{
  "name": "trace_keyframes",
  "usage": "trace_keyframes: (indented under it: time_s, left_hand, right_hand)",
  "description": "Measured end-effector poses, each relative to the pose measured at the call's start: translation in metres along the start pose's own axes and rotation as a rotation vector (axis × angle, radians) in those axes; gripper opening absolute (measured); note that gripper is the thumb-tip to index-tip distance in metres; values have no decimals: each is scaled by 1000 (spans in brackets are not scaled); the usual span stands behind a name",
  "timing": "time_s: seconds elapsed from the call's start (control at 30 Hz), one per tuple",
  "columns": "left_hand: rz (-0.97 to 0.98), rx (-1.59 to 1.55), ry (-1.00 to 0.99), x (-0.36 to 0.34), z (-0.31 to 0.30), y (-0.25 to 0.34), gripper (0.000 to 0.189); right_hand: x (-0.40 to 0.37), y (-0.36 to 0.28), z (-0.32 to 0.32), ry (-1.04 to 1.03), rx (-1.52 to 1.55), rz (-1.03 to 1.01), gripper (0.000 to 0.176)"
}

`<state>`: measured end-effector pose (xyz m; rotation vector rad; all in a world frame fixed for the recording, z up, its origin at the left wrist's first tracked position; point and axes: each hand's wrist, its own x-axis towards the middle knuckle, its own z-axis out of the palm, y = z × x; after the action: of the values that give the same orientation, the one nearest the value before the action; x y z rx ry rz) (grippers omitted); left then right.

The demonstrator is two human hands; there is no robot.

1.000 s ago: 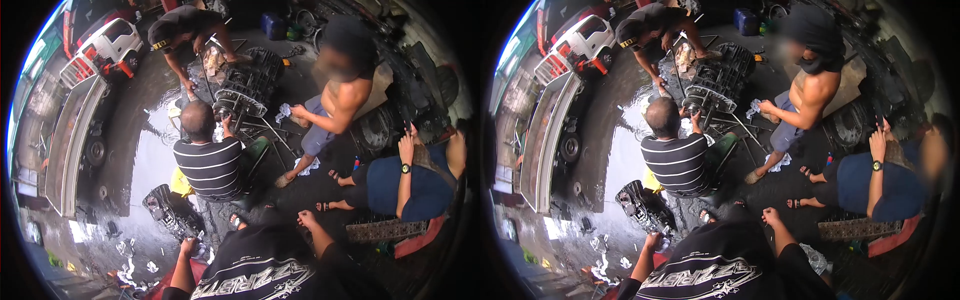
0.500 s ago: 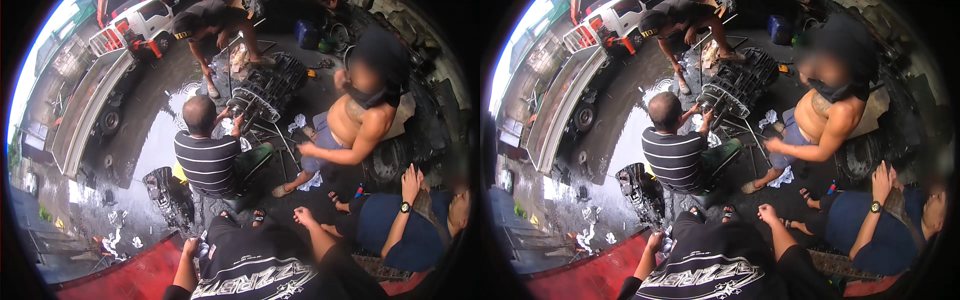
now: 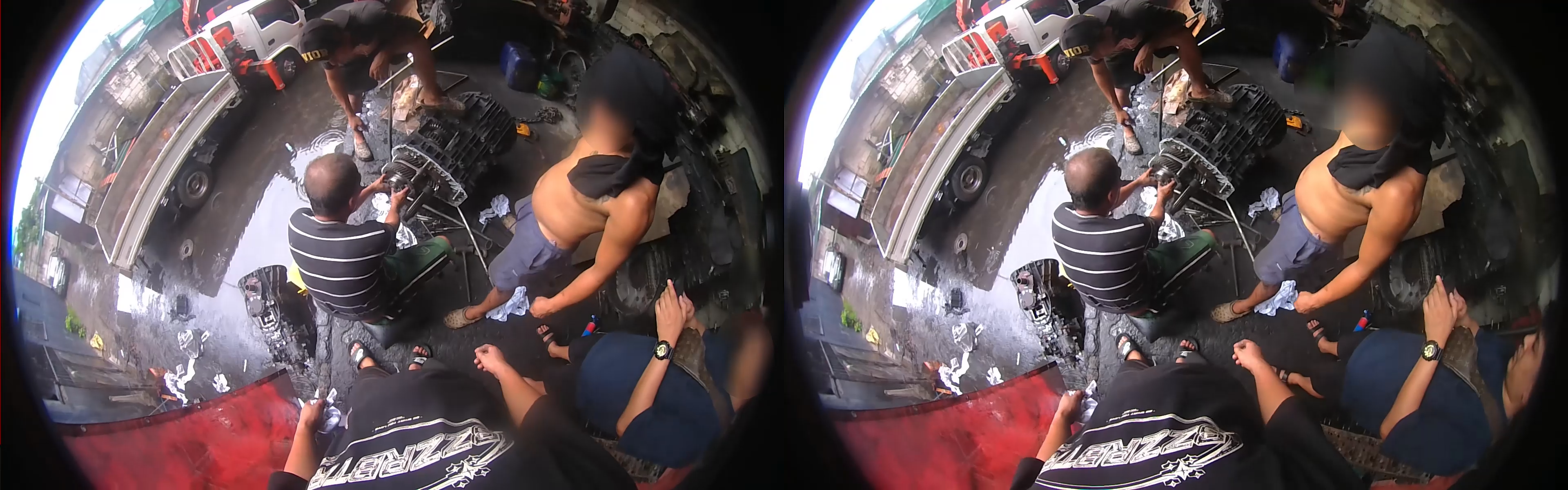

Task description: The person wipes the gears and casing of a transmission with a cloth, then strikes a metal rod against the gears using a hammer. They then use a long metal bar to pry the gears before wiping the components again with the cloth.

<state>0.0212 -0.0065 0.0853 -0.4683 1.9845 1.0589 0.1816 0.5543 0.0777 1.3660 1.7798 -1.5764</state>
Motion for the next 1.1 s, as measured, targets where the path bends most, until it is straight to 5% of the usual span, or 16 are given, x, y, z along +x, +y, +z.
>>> trace_keyframes:
  time_s: [0.2,0.27,0.63,0.73,0.83,0.93,1.1]
  left_hand:
    - [302,219,17,-2,17,4,28]
    - [56,72,34,11,22,-11,28]
    - [76,31,15,30,15,-41,22]
    - [259,493,2,18,8,-36,39]
    - [11,110,-13,25,15,-40,38]
    - [72,254,-10,18,16,-30,38]
    - [-26,55,11,29,20,-38,39]
  right_hand:
    - [8,-7,-2,-20,39,-77,16]
    - [5,-10,-7,-8,43,-83,16]
    - [-12,7,-12,15,-52,20,17]
    - [-8,16,-10,2,-52,7,17]
    - [-5,17,-11,1,-43,-10,17]
    - [-4,11,-13,1,-24,-16,17]
    - [-7,-2,-12,-1,-20,-27,17]
